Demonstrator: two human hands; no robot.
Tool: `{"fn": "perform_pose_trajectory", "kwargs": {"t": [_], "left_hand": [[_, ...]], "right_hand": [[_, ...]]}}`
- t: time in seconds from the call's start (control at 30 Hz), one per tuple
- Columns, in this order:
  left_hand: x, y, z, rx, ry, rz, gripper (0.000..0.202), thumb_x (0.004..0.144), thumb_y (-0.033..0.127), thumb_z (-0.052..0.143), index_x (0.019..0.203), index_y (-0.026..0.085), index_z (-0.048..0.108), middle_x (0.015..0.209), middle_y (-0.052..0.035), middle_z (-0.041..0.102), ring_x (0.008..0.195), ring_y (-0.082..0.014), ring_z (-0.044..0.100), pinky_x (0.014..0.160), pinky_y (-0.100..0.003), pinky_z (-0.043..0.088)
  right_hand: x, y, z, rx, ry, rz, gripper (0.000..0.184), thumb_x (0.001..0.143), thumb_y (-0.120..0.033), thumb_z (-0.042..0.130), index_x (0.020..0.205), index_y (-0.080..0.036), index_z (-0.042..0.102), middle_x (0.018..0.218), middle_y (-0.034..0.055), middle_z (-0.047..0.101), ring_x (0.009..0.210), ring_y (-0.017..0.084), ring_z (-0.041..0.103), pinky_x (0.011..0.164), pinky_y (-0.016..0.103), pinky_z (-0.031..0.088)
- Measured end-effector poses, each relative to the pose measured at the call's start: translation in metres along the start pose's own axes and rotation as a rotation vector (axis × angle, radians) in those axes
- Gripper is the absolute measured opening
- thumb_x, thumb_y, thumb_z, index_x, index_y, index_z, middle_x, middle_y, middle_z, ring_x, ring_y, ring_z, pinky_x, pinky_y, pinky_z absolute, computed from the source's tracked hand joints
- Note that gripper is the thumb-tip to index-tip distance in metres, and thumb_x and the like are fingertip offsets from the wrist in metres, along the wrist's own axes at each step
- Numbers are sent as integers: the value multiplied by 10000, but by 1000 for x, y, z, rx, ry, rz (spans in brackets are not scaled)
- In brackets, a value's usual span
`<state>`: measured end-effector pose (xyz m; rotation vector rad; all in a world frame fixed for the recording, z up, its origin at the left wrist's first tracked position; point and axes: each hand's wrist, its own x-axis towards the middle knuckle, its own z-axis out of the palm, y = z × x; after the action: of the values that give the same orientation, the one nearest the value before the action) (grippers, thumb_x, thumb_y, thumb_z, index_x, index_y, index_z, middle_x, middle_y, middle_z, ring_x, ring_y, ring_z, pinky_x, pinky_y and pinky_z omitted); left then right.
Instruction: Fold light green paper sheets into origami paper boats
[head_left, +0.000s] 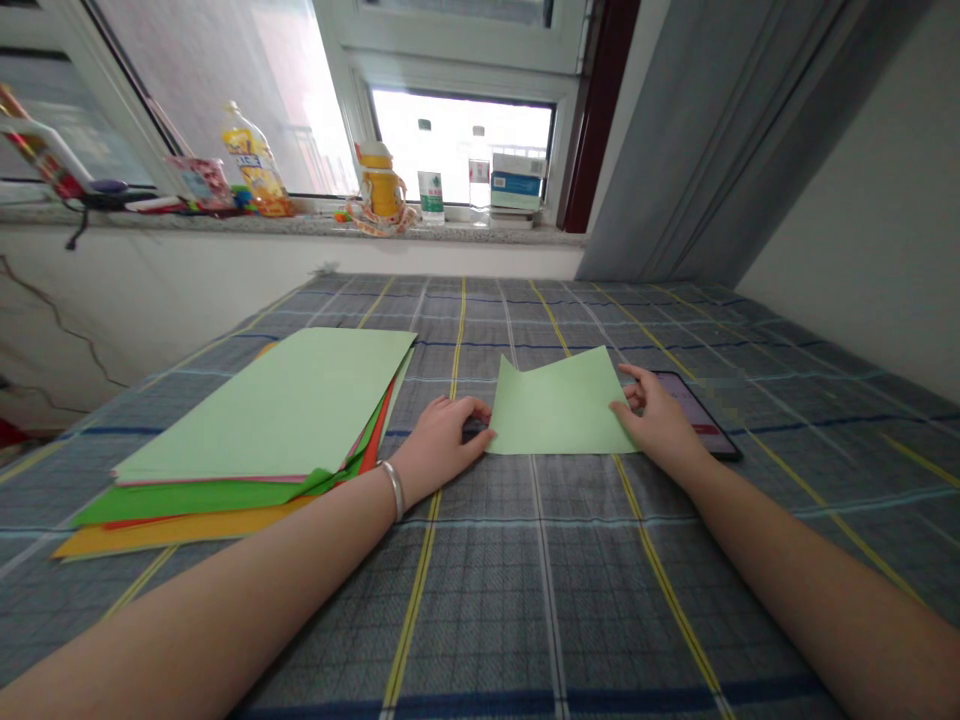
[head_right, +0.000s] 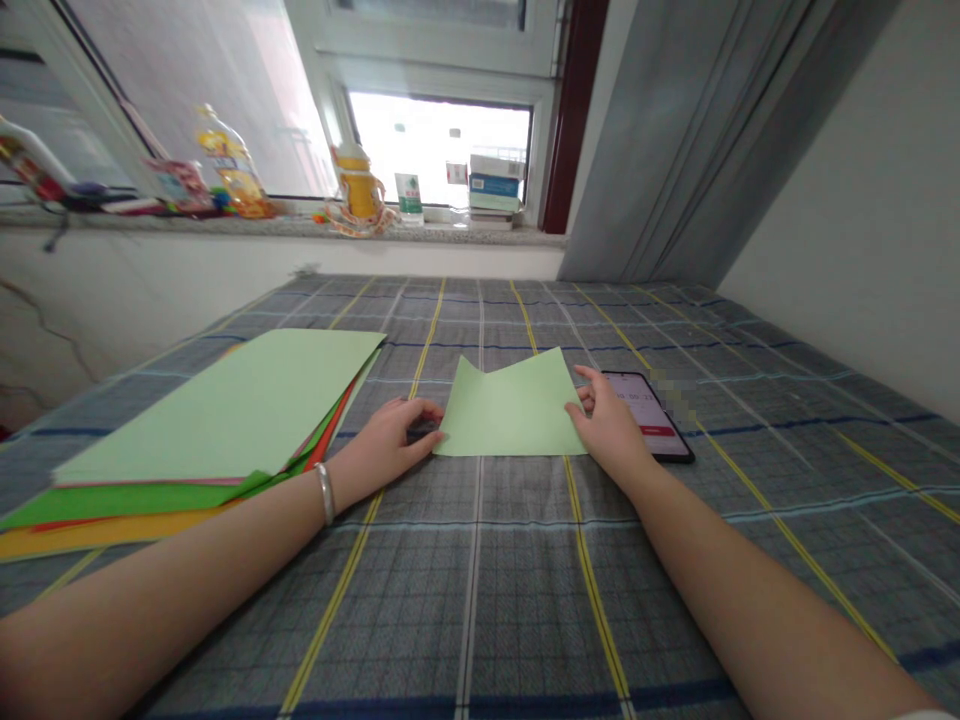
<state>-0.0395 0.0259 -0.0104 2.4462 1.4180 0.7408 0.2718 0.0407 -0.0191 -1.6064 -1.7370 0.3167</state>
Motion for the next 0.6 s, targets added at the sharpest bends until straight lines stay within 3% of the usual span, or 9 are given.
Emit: {"fn": "perform_pose_trajectory", "kwargs": {"t": [0.13, 0.27, 0.47, 0.6], "left_hand": [[1, -1, 1, -145, 43, -53, 231, 768, 225, 602, 989, 193, 540, 868, -3, 674, 865, -177, 624, 995, -438, 350], [-1, -1, 0, -274, 142, -115, 338, 758, 211, 612, 1074, 187, 493, 865, -10, 655, 806, -161, 606, 852, -348, 441], [-2, 0, -3, -225, 132, -76, 292, 809, 218, 556, 1099, 190, 536, 882, -11, 632, 829, -158, 592, 815, -319, 444], [-1, 1, -4, -207, 140, -78, 222, 816, 214, 534, 1028, 191, 594, 879, -15, 633, 779, -154, 581, 737, -297, 447]], "right_hand": [[0, -1, -1, 7, 56, -31, 261, 772, -311, 533, 987, -185, 611, 877, 59, 657, 775, 207, 604, 701, 348, 476], [-2, -3, -3, 75, 71, -28, 220, 772, -362, 536, 902, -198, 602, 847, 56, 635, 730, 202, 596, 623, 327, 470], [-1, -1, 0, 204, 35, 18, 199, 754, -362, 575, 893, -222, 549, 818, 40, 645, 699, 188, 608, 604, 310, 473], [-3, -3, 0, 287, 54, 37, 419, 736, -363, 615, 1104, -227, 466, 647, -30, 585, 542, 156, 547, 503, 267, 412]]}}
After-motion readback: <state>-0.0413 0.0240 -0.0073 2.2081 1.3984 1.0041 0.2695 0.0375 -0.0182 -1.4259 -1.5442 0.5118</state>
